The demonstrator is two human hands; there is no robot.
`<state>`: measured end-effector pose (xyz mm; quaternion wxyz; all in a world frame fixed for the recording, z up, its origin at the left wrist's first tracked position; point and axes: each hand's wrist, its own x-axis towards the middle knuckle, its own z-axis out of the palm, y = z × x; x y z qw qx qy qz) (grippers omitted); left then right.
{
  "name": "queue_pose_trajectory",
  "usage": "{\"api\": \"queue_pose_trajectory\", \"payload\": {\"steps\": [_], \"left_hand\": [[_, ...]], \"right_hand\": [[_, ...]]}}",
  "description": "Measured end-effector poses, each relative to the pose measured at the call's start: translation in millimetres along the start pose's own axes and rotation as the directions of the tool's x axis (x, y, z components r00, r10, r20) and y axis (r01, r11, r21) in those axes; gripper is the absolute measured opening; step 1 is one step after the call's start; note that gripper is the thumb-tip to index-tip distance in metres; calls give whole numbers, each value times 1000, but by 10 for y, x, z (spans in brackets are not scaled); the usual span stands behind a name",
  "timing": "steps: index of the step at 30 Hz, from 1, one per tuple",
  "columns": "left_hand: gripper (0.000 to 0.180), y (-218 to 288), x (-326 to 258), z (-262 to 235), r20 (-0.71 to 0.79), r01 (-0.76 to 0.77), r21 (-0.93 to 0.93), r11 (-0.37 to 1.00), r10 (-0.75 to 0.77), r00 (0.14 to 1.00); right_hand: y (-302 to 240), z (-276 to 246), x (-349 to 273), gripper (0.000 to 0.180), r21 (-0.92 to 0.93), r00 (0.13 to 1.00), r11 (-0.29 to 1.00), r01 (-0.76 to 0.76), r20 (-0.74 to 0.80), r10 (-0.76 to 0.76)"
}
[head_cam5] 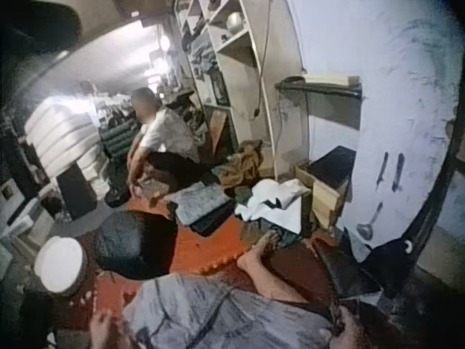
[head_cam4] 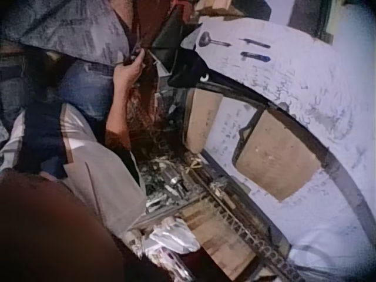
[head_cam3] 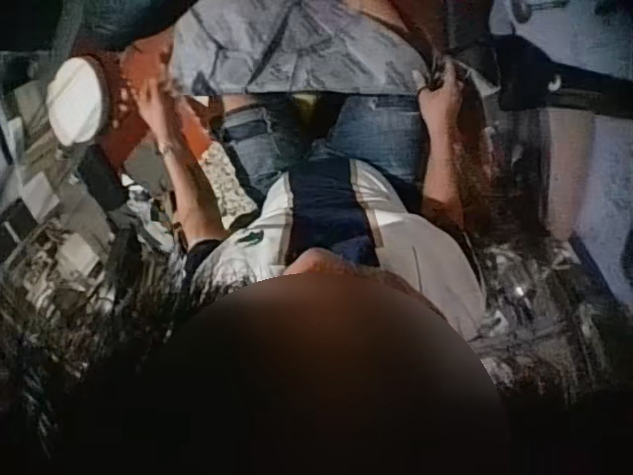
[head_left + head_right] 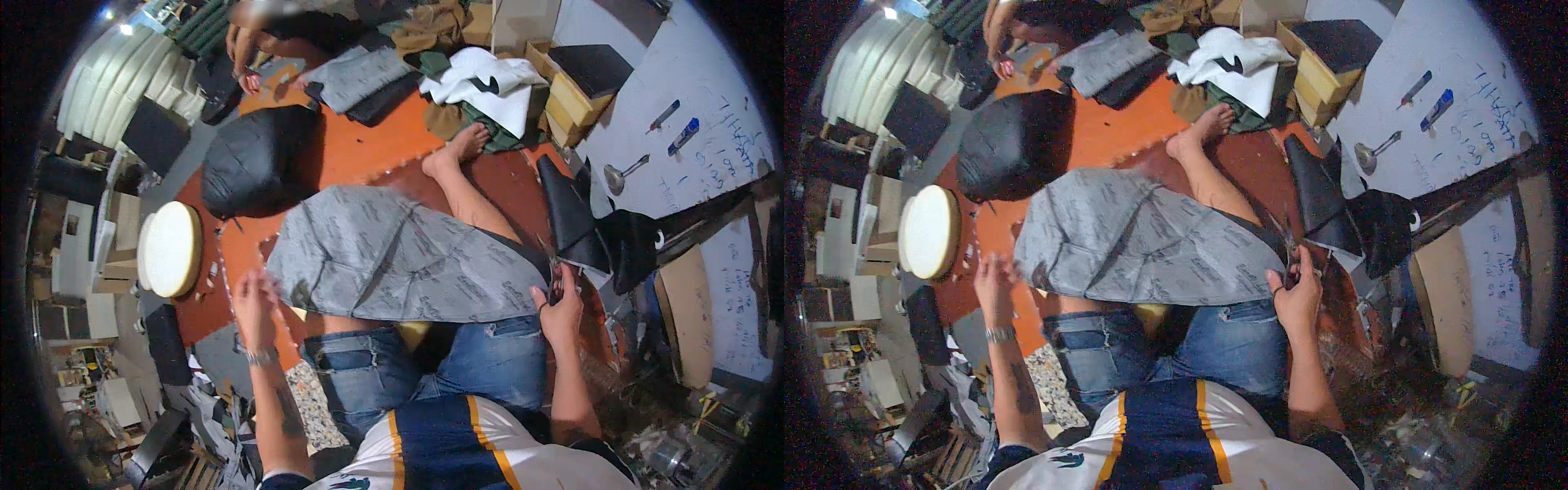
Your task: The person sits on the floor in a workshop and cuts a piece of grey fabric using shears. They handle a black leather cushion and a yellow foam cushion, positioning the fabric over the foam before cutting it to shape.
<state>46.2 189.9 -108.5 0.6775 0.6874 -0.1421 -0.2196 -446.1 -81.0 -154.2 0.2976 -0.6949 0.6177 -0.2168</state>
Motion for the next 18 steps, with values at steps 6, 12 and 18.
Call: {"api": "queue_pose_trajectory", "payload": {"steps": [6,12,18], "left_hand": [[72,-113,-1683,1494,530,853,100,513,-753,391],[61,-462,-1410,1613,290,798,-160,581,-745,601],[63,-414,-924,1650,-135,175,-224,959,-209,969]], "right_hand": [[254,9,138,78,326,960,920,-219,240,144],[225,-10,180,68,383,943,883,-270,293,161],[-141,-330,188,64,396,915,864,-310,370,160]]}}
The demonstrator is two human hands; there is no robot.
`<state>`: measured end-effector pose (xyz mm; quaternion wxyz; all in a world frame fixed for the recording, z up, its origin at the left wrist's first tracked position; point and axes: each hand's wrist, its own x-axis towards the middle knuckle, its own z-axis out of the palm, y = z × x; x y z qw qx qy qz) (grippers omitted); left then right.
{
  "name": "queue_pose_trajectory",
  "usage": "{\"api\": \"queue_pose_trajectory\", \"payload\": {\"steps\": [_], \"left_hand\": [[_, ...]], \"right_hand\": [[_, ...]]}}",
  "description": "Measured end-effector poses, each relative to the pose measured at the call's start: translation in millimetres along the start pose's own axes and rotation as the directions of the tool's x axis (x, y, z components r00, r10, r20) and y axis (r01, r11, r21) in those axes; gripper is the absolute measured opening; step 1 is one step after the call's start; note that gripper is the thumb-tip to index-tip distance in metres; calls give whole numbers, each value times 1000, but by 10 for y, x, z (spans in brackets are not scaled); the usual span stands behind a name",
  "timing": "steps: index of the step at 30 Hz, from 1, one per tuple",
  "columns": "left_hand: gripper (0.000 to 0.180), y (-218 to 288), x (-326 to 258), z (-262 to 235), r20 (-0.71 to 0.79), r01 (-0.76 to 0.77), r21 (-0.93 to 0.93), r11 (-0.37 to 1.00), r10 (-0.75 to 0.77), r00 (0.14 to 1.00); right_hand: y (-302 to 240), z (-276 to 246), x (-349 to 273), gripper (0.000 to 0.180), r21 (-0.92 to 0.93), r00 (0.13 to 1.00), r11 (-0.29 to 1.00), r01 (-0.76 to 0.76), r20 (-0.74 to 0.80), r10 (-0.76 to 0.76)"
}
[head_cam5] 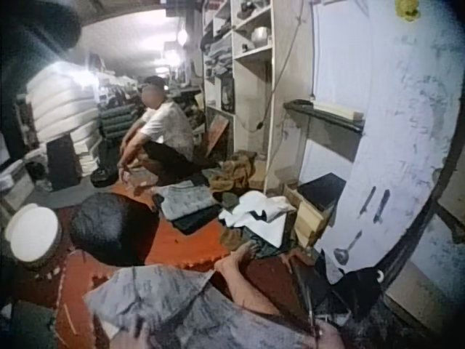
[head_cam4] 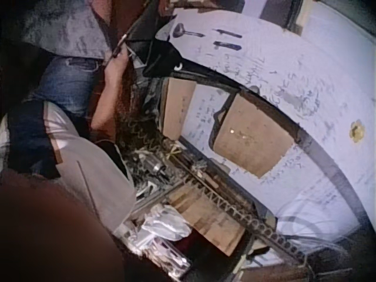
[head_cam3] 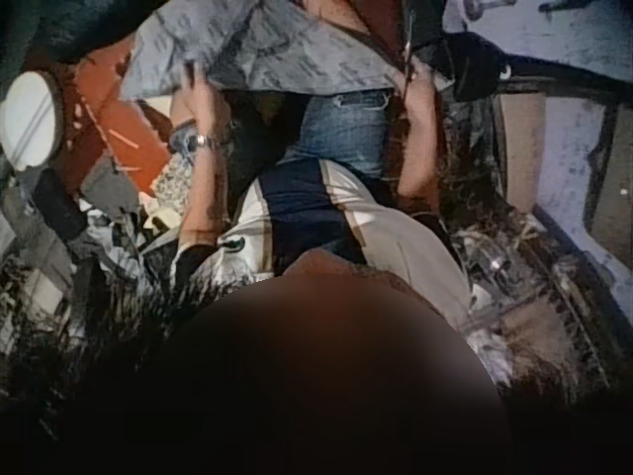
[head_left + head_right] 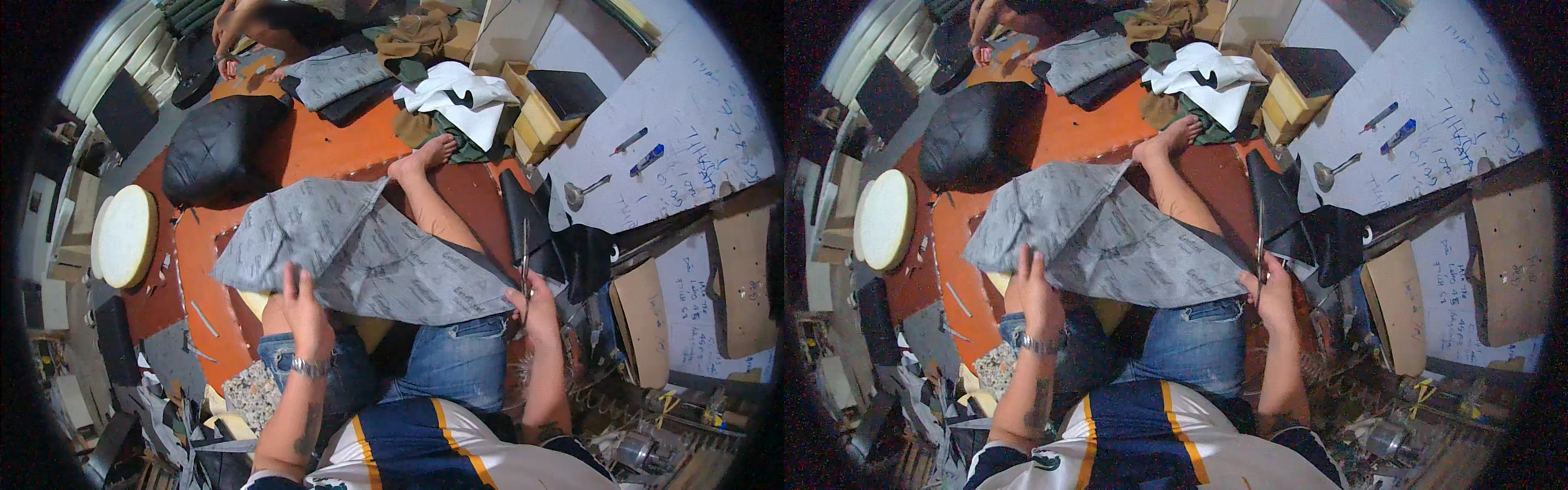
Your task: The person sits on the floor in a workshop and cuts a piece of grey fabric using shears. They handle a black leather cushion and a yellow foam cushion, positioning the fabric over the foam before cutting it to shape.
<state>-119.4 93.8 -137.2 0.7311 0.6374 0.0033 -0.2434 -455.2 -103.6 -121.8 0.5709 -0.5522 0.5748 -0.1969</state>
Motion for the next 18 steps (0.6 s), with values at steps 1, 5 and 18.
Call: {"api": "queue_pose_trajectory", "payload": {"steps": [1,5,18], "left_hand": [[62,66,190,4,-26,-169,187,968,177,984],[65,710,1083,141,17,-372,194,908,376,927],[70,1765,1249,-904,-175,-385,90,919,395,902]], "right_hand": [[-127,26,-39,65,19,999,999,41,28,-42],[-763,244,-90,63,178,936,931,318,99,-339],[-699,1703,-650,51,443,839,882,163,409,-360]]}}
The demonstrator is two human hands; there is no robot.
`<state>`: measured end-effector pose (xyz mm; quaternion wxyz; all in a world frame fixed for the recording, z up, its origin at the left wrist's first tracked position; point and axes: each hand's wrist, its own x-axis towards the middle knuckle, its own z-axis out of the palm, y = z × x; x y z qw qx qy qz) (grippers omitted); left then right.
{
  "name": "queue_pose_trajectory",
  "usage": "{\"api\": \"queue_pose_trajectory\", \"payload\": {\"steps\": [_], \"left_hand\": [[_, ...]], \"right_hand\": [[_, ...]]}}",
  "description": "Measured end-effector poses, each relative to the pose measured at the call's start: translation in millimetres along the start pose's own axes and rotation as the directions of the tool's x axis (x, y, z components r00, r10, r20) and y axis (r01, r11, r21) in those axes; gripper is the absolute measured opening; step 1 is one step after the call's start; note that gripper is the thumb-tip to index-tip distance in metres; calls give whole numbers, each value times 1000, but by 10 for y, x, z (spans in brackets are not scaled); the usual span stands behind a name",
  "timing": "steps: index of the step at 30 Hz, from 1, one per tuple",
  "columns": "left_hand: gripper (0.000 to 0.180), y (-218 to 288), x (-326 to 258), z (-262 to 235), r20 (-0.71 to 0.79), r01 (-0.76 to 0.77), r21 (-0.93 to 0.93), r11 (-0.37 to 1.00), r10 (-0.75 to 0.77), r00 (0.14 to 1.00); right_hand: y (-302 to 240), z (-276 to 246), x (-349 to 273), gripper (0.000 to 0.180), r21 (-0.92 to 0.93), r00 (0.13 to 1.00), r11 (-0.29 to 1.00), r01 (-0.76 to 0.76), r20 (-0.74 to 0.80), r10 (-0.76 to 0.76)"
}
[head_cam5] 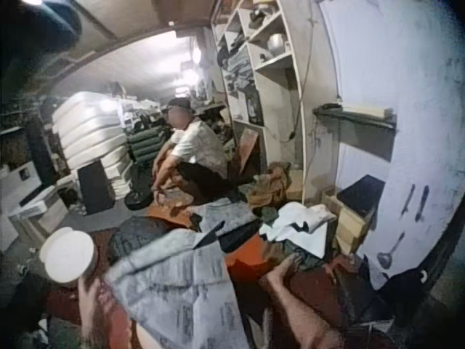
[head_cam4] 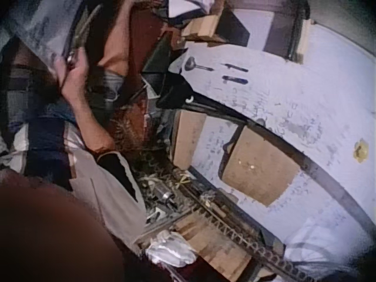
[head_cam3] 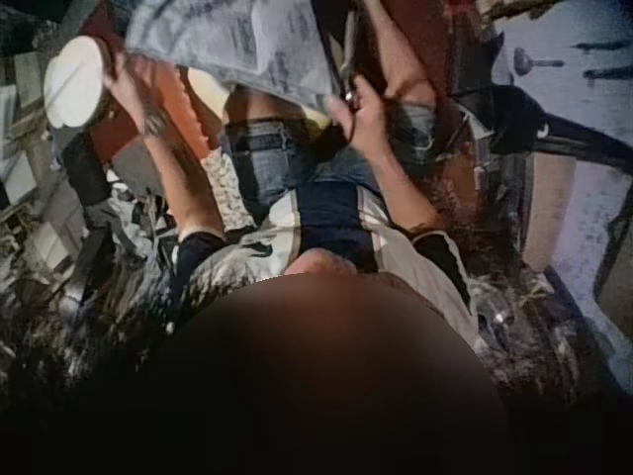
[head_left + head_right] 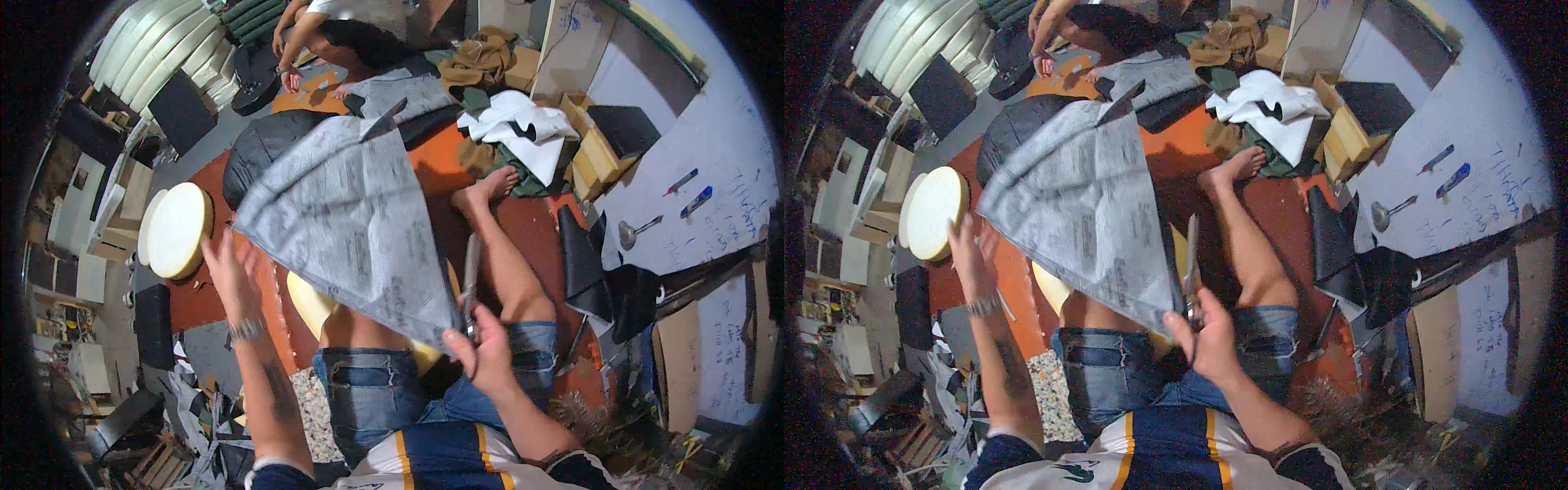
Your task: The person sits on the floor in a workshop and cuts a piece of grey fabric using shears. They handle a black leather cushion and a yellow foam cushion, positioning the fabric over the foam before cutting it to shape.
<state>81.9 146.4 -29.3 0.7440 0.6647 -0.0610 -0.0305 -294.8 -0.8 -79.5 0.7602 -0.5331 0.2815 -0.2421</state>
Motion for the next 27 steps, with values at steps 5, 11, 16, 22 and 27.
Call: {"api": "queue_pose_trajectory", "payload": {"steps": [5,11,16,22,27], "left_hand": [[36,-403,-2037,-446,572,742,213,635,-697,432],[45,-560,-2935,-18,507,901,192,389,-825,248],[18,-639,-2773,107,571,855,67,515,-722,391],[24,-527,-2954,-51,534,864,28,502,-738,412],[24,-482,-2966,-69,521,904,16,427,-775,357]], "right_hand": [[633,245,-249,43,-247,995,966,-79,-79,61],[533,181,-416,52,-287,983,940,-181,-40,178],[191,-142,-652,54,-402,957,901,-162,158,243],[-391,-858,-1105,37,-533,656,722,-442,357,665],[-486,-895,-1040,29,-564,454,598,-570,390,801]]}}
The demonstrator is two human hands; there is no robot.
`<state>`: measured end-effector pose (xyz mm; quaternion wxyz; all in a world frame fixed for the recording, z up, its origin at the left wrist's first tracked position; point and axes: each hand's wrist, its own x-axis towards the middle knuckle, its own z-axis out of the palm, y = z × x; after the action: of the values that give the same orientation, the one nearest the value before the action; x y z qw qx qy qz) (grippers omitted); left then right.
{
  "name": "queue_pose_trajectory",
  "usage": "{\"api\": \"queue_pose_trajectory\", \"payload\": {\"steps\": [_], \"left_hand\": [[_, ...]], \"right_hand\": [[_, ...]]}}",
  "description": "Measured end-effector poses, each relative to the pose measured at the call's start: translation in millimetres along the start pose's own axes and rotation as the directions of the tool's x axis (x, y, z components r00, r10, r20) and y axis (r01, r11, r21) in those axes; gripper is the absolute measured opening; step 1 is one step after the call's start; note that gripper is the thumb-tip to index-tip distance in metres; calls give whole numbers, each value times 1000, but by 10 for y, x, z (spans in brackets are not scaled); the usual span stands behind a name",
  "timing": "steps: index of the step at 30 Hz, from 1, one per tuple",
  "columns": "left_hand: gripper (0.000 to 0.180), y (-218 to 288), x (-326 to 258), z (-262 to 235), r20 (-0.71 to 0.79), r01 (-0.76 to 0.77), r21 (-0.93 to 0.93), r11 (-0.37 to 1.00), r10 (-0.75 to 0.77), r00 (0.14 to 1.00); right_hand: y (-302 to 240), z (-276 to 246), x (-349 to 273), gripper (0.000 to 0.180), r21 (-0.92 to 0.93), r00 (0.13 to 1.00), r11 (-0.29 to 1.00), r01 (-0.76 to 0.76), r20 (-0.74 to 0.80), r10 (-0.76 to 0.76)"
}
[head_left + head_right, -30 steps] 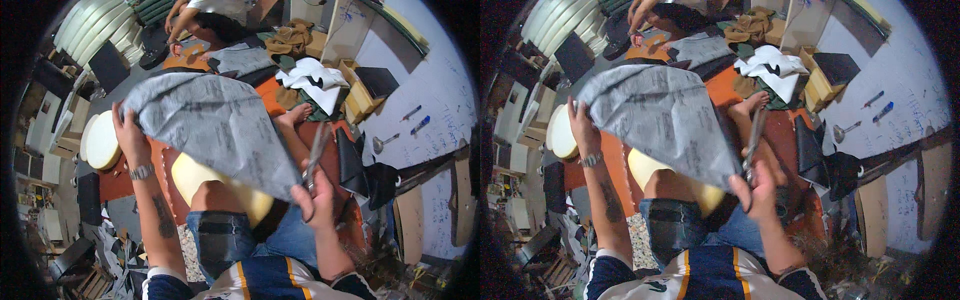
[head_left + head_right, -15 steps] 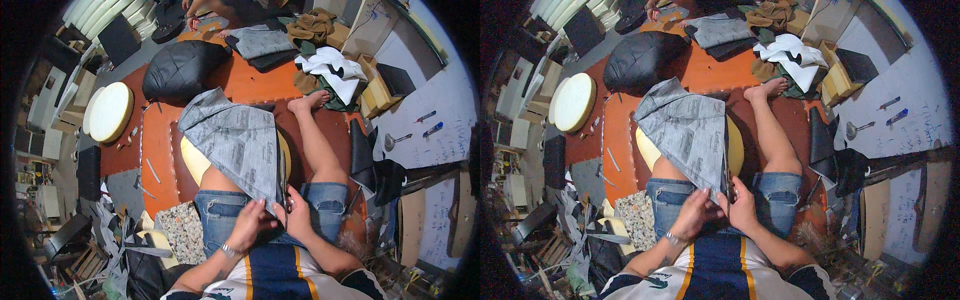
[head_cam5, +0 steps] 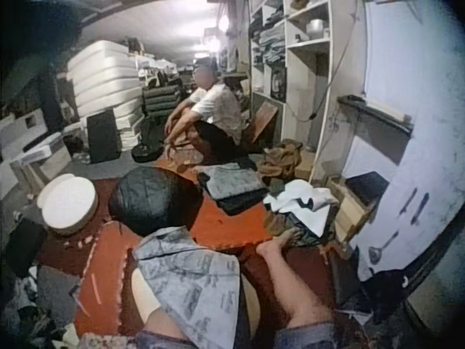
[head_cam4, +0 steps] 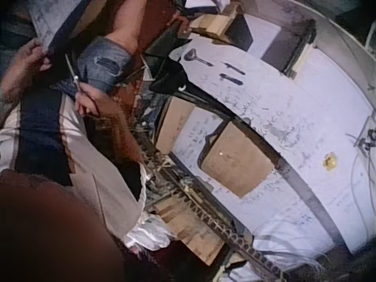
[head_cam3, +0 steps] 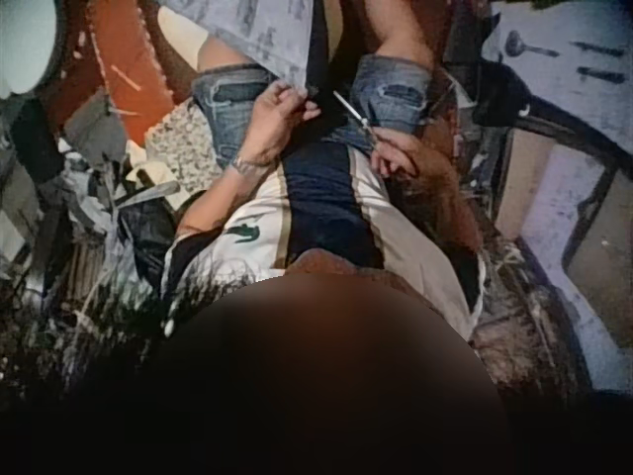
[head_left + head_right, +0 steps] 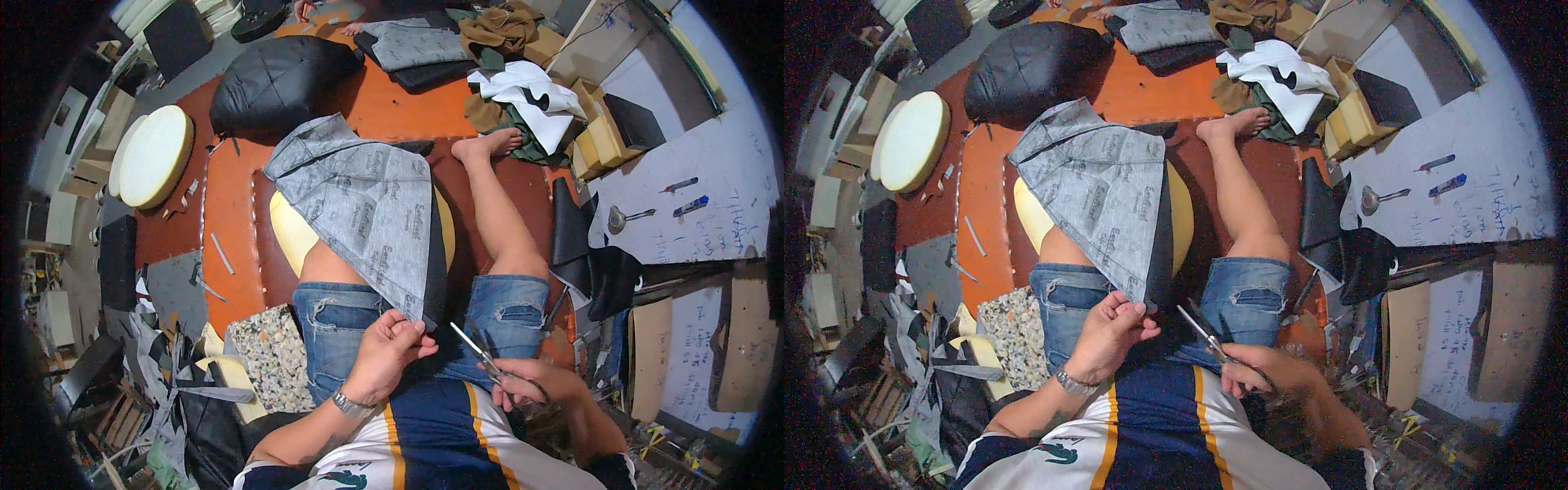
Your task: The person sits on the floor in a workshop and cuts a piece of grey fabric using shears. They handle a black leather cushion and a yellow foam cushion, positioning the fabric over the foam before cutting it to shape.
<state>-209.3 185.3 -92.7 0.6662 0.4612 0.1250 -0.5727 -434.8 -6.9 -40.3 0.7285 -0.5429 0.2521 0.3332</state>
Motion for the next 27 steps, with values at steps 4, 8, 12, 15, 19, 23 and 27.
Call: {"api": "queue_pose_trajectory", "payload": {"steps": [4,8,12,15,19,23,27], "left_hand": [[23,33,-73,-38,5,22,38,999,-22,1000],[18,84,-105,-102,-13,64,107,992,-63,998],[16,105,-103,-144,-40,87,168,982,-82,996],[14,123,-88,-155,-82,153,147,977,-142,986],[11,148,-75,-144,-51,176,153,972,-170,984],[13,166,-90,-99,-14,213,166,963,-214,977],[18,235,-164,-45,0,195,260,946,-202,979]], "right_hand": [[-134,-15,210,28,-32,985,991,132,113,-128],[-268,-110,451,29,-106,962,981,164,236,-136],[-410,-215,510,29,-235,952,963,129,302,-54],[-519,-384,298,31,-356,921,934,7,367,133],[-526,-484,-20,32,-177,935,983,-48,338,106],[-500,-499,68,43,-234,949,972,10,308,65],[-616,-455,235,45,-284,936,957,54,349,50]]}}
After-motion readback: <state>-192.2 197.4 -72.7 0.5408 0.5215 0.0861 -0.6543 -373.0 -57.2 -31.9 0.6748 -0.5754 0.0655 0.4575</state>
